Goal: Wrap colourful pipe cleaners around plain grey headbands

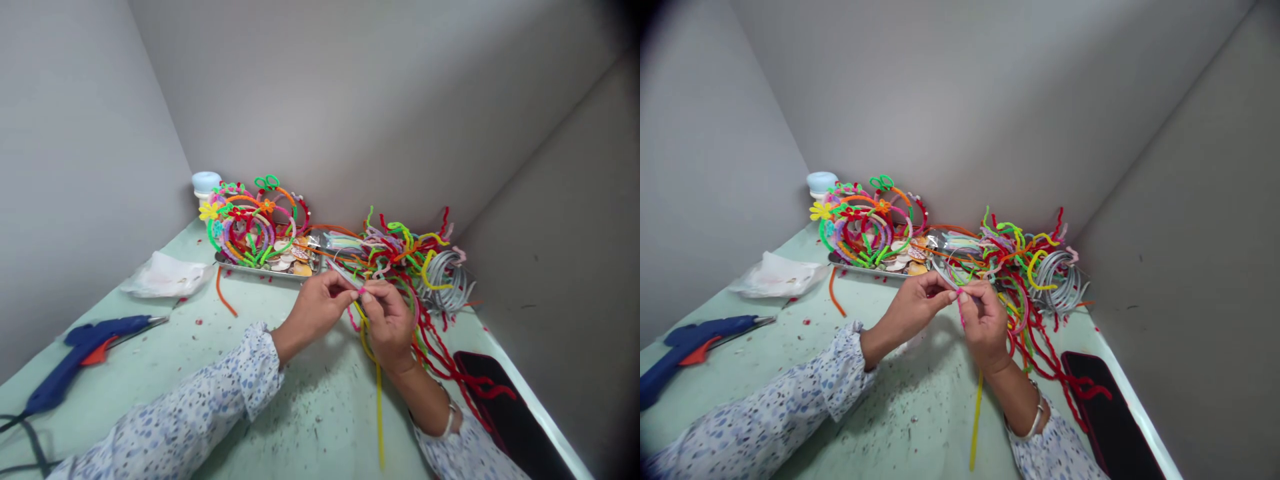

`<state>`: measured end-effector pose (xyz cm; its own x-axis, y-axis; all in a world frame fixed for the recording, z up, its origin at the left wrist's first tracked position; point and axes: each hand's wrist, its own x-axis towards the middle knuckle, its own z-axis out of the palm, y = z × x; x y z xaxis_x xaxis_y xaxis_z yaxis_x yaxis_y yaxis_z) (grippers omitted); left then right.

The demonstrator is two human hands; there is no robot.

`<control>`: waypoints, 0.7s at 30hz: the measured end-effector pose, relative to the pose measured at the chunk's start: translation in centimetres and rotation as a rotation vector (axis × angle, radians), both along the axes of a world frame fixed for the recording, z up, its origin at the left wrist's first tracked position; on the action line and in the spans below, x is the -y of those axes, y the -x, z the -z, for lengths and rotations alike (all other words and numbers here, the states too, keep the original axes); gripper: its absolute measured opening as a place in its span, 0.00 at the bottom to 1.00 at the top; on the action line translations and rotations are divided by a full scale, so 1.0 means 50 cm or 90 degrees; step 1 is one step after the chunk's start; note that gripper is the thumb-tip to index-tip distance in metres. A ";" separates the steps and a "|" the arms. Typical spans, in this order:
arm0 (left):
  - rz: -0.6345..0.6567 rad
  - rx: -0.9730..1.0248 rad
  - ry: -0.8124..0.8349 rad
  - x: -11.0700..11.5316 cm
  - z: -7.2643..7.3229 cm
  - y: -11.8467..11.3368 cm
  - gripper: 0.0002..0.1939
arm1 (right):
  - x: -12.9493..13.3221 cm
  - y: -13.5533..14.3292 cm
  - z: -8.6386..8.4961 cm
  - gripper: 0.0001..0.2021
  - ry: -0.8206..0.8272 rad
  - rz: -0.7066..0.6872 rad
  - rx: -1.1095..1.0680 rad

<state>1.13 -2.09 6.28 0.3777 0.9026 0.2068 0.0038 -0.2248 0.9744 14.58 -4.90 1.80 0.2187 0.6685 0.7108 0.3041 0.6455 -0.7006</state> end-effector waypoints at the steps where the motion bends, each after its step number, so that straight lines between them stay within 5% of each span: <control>1: -0.006 -0.001 -0.006 -0.001 -0.003 0.000 0.05 | -0.001 0.001 0.002 0.03 0.006 0.003 -0.009; 21: -0.012 -0.042 -0.076 -0.004 -0.005 0.006 0.04 | -0.004 -0.001 0.007 0.01 0.081 -0.098 -0.185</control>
<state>0.83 -1.90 6.51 0.3771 0.8802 0.2883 0.0731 -0.3386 0.9381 14.65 -4.72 1.48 0.2896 0.7885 0.5425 -0.0142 0.5703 -0.8213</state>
